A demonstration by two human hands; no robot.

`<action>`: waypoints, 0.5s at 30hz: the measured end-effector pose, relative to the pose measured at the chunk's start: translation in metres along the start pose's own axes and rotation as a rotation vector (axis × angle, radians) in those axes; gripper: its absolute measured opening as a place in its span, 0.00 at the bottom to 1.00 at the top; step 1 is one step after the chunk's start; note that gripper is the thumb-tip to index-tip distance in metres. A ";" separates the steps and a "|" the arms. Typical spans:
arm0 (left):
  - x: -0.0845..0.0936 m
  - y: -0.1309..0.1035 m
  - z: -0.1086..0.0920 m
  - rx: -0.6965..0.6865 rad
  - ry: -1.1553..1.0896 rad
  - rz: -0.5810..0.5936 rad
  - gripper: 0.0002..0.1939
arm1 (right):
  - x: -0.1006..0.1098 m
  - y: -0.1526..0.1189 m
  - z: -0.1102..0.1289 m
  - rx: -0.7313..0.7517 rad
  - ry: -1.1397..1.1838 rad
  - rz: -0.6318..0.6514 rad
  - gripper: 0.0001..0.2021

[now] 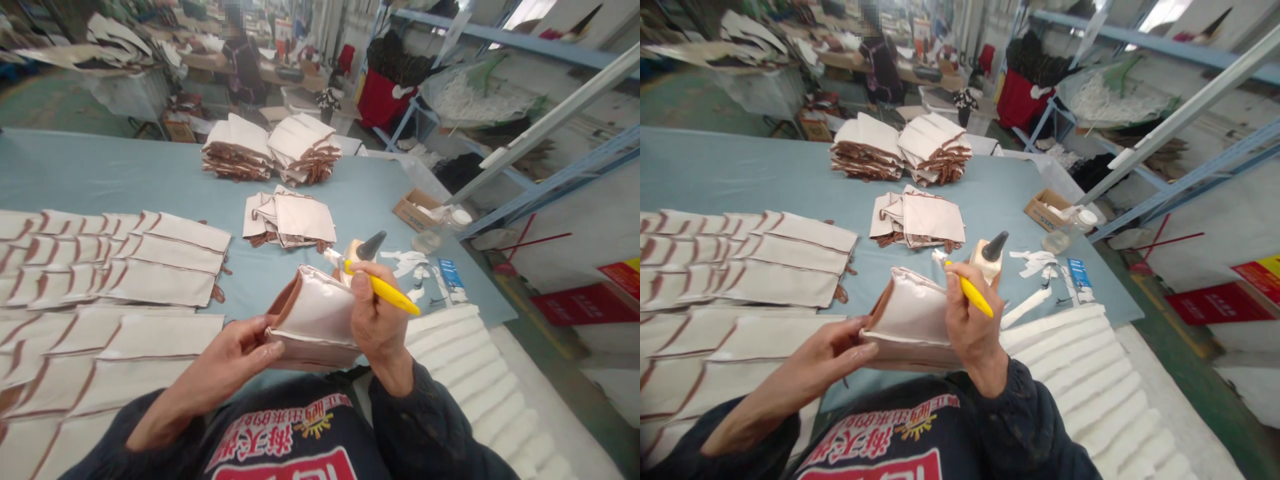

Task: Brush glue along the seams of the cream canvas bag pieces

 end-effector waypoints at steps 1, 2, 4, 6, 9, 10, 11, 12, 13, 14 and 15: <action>-0.001 -0.002 0.004 -0.029 0.081 -0.003 0.12 | 0.001 0.000 -0.003 -0.009 -0.002 -0.008 0.09; -0.003 -0.004 0.006 -0.062 0.143 0.002 0.13 | 0.001 0.000 -0.007 -0.018 -0.002 -0.011 0.09; -0.013 -0.006 0.006 -0.123 0.228 0.026 0.14 | -0.004 -0.003 -0.014 -0.032 0.004 -0.010 0.09; -0.023 -0.008 0.002 -0.165 0.269 0.059 0.15 | -0.007 -0.008 -0.019 -0.041 0.032 -0.021 0.09; -0.028 -0.010 -0.004 -0.187 0.290 0.039 0.16 | 0.001 -0.018 -0.016 -0.091 0.160 -0.089 0.10; -0.027 -0.011 -0.004 -0.188 0.299 0.018 0.16 | 0.006 -0.022 -0.014 -0.131 0.234 -0.113 0.10; -0.024 -0.012 -0.004 -0.187 0.313 -0.017 0.15 | 0.010 -0.026 -0.011 -0.180 0.315 -0.124 0.10; -0.020 -0.013 -0.004 -0.190 0.334 -0.062 0.14 | 0.013 -0.030 -0.008 -0.238 0.406 -0.127 0.11; -0.017 -0.014 -0.002 -0.190 0.358 -0.104 0.12 | 0.014 -0.033 -0.005 -0.294 0.494 -0.107 0.12; -0.014 -0.015 -0.001 -0.187 0.381 -0.137 0.12 | 0.015 -0.037 -0.001 -0.336 0.559 -0.087 0.12; -0.012 -0.015 0.000 -0.184 0.404 -0.164 0.11 | 0.015 -0.042 0.003 -0.366 0.605 -0.071 0.13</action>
Point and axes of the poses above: each hand's wrist, its own y-axis towards the middle knuckle, its own x-axis out of the back of the hand, z = x × y, the point moved 8 cm from there along y, towards the middle knuckle, and after that the axes turned 7 degrees about z, right-handed, at the moved point
